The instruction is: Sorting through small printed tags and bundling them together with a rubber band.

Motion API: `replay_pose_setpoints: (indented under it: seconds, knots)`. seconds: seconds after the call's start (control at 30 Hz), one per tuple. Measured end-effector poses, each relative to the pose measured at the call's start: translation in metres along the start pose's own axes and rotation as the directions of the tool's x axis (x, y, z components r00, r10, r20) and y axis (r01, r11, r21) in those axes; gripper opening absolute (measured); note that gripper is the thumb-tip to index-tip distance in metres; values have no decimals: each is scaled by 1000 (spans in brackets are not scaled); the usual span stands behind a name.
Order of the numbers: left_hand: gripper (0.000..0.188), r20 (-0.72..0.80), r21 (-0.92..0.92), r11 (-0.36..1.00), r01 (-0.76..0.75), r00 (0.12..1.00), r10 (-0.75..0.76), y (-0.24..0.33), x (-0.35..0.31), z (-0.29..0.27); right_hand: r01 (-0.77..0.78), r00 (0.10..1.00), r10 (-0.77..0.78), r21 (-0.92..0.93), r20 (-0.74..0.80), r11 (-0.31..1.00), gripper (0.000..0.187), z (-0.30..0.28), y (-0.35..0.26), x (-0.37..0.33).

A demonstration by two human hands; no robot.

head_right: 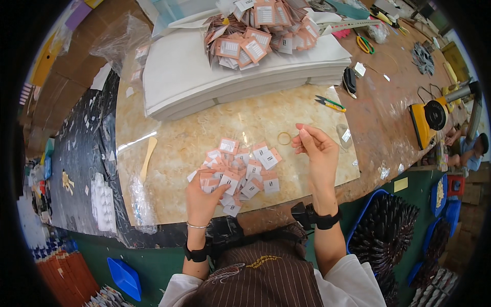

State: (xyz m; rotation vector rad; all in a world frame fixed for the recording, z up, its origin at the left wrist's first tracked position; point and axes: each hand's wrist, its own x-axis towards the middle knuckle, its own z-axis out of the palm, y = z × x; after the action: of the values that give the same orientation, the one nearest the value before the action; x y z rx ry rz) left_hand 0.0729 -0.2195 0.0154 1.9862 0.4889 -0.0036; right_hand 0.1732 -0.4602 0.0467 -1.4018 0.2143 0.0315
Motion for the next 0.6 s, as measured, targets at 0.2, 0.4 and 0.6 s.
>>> replay_pose_setpoints:
  seconds: [0.2,0.4,0.6]
  knots:
    - [36,-206,179,983,37,978,1,15,-5,-16,-119,978,102,81,183,990,19,9,-6,-29]
    - [38,320,-765,559,320,942,-102,36,-10,-24,-355,858,249,169,450,919,11,36,1,-54]
    - [40,253,-695,698,172,967,14,56,-20,-10,-363,831,266,114,488,925,11,49,-7,-65]
